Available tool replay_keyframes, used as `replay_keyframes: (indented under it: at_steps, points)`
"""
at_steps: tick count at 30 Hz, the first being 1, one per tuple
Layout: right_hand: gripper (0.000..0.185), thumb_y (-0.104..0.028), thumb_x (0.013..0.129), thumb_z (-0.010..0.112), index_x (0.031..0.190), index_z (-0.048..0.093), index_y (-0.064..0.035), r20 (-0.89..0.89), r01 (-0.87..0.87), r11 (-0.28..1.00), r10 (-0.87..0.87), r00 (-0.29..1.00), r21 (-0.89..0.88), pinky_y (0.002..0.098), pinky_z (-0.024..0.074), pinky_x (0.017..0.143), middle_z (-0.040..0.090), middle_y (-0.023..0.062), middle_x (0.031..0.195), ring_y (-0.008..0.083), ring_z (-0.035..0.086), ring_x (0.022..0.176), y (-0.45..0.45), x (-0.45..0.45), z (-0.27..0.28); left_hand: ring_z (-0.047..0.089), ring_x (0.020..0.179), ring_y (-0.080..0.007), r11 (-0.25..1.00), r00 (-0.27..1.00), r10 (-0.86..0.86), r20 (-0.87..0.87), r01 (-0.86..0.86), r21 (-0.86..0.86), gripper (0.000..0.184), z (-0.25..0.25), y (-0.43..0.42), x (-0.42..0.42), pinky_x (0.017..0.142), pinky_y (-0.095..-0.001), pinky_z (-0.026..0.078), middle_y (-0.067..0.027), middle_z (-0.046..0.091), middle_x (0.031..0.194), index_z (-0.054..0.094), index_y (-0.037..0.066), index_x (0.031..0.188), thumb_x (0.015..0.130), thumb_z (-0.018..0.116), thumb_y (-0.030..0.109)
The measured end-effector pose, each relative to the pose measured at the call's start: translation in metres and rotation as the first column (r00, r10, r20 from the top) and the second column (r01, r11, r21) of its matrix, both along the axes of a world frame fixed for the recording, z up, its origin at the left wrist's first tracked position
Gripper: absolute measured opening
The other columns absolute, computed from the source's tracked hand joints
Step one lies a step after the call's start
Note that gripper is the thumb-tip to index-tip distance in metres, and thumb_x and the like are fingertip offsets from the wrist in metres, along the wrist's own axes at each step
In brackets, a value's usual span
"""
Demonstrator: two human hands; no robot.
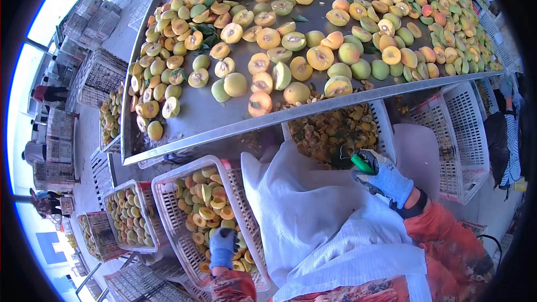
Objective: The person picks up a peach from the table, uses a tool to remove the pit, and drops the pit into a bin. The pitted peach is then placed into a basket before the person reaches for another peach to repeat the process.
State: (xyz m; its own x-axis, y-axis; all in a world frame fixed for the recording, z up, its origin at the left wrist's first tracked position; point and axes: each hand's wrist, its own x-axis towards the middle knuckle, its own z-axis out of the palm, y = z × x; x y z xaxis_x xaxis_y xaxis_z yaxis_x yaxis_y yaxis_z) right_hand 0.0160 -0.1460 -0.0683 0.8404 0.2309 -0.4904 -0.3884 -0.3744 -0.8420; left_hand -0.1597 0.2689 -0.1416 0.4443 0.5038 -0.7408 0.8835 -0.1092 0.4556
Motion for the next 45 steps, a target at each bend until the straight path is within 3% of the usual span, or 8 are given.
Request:
replay_keyframes:
  at_steps: [6,10,17,21,25,39,41,45]
  points:
    - [0.043,-0.031,0.074,0.069,0.106,0.053,-0.0061,0.268,-0.152,0.945,0.233,0.935,-0.291,0.0387,0.0481,0.067,0.063,0.0157,0.081,0.033,0.062,0.073,-0.004,-0.001,-0.017,0.061,0.07,-0.014,0.988,0.638,-0.151,0.755,0.076,0.133,0.025,0.082,-0.036,0.217,0.063,-0.0224,0.049,-0.0081,0.066,0.089,0.06,0.002,0.105,0.082,0.063,0.011]
    - [0.043,-0.033,0.075,0.068,0.106,0.055,-0.0069,0.268,-0.2,0.92,0.297,0.916,-0.336,0.038,0.0482,0.068,0.064,0.0144,0.085,0.0321,0.062,0.075,-0.01,-0.006,0.006,0.058,0.101,-0.0323,0.379,0.653,-0.746,-0.129,0.575,0.725,0.059,0.086,-0.107,0.314,0.086,-0.0401,0.045,-0.0181,0.061,0.106,0.053,0.008,0.118,0.07,0.065,0.042]
    - [0.045,-0.033,0.077,0.067,0.114,0.056,-0.0076,0.39,-0.104,0.966,0.193,0.9,-0.236,0.0385,0.0481,0.069,0.065,0.014,0.09,0.0316,0.063,0.076,-0.038,-0.012,0.006,0.062,0.094,-0.032,0.381,0.484,-0.875,0.0,0.688,0.617,0.044,0.071,-0.122,0.343,0.083,-0.0387,0.047,-0.018,0.063,0.101,0.06,0.006,0.107,0.07,0.068,0.027]
    - [0.04,-0.029,0.079,0.067,0.111,0.057,-0.0069,0.593,0.022,0.995,0.038,0.804,-0.093,0.0364,0.0489,0.065,0.065,0.0152,0.087,0.0304,0.064,0.077,-0.041,-0.007,0.015,0.063,0.071,-0.0222,0.98,0.648,0.034,0.761,0.129,-0.153,0.035,0.121,-0.144,0.297,0.064,-0.0363,0.052,-0.01,0.064,0.086,0.061,0.003,0.1,0.071,0.07,0.021]
    - [0.028,-0.028,0.081,0.065,0.098,0.058,-0.0066,0.591,-0.049,0.985,0.14,0.794,-0.168,0.0364,0.0485,0.056,0.063,0.0156,0.074,0.0322,0.063,0.065,-0.021,-0.005,0.039,0.058,0.093,-0.0295,0.413,0.583,0.713,0.389,0.1,-0.905,0.041,0.131,-0.186,0.23,0.073,-0.0381,0.052,-0.011,0.061,0.093,0.056,0.002,0.106,0.083,0.054,0.036]
    - [0.03,-0.032,0.085,0.06,0.098,0.058,-0.0047,0.742,-0.097,0.982,0.187,0.644,-0.163,0.0372,0.044,0.048,0.06,0.0161,0.064,0.0313,0.059,0.053,0.0,-0.026,0.065,0.063,0.073,-0.0233,0.778,0.482,0.431,0.763,0.229,-0.584,0.032,0.147,-0.27,0.176,0.06,-0.0325,0.055,-0.0146,0.062,0.091,0.058,-0.001,0.103,0.087,0.055,0.025]
    - [0.029,-0.034,0.087,0.058,0.097,0.059,-0.006,-0.021,-0.058,0.808,0.087,0.996,0.587,0.0294,0.0401,0.041,0.056,0.0067,0.057,0.0194,0.054,0.045,0.002,-0.029,0.072,0.063,0.07,-0.0225,0.785,0.5,0.407,0.764,0.235,-0.572,0.034,0.15,-0.272,0.171,0.06,-0.031,0.054,-0.0131,0.062,0.091,0.058,-0.001,0.101,0.086,0.054,0.029]
    - [0.036,-0.041,0.088,0.054,0.096,0.059,-0.0063,-0.414,0.188,0.685,0.181,0.892,0.704,0.0235,0.034,0.036,0.049,-0.0005,0.053,0.0105,0.046,0.04,-0.002,-0.023,0.075,0.063,0.067,-0.0214,0.854,0.535,0.374,0.758,0.12,-0.506,0.031,0.152,-0.277,0.175,0.057,-0.0296,0.054,-0.012,0.063,0.088,0.058,-0.001,0.101,0.087,0.054,0.027]
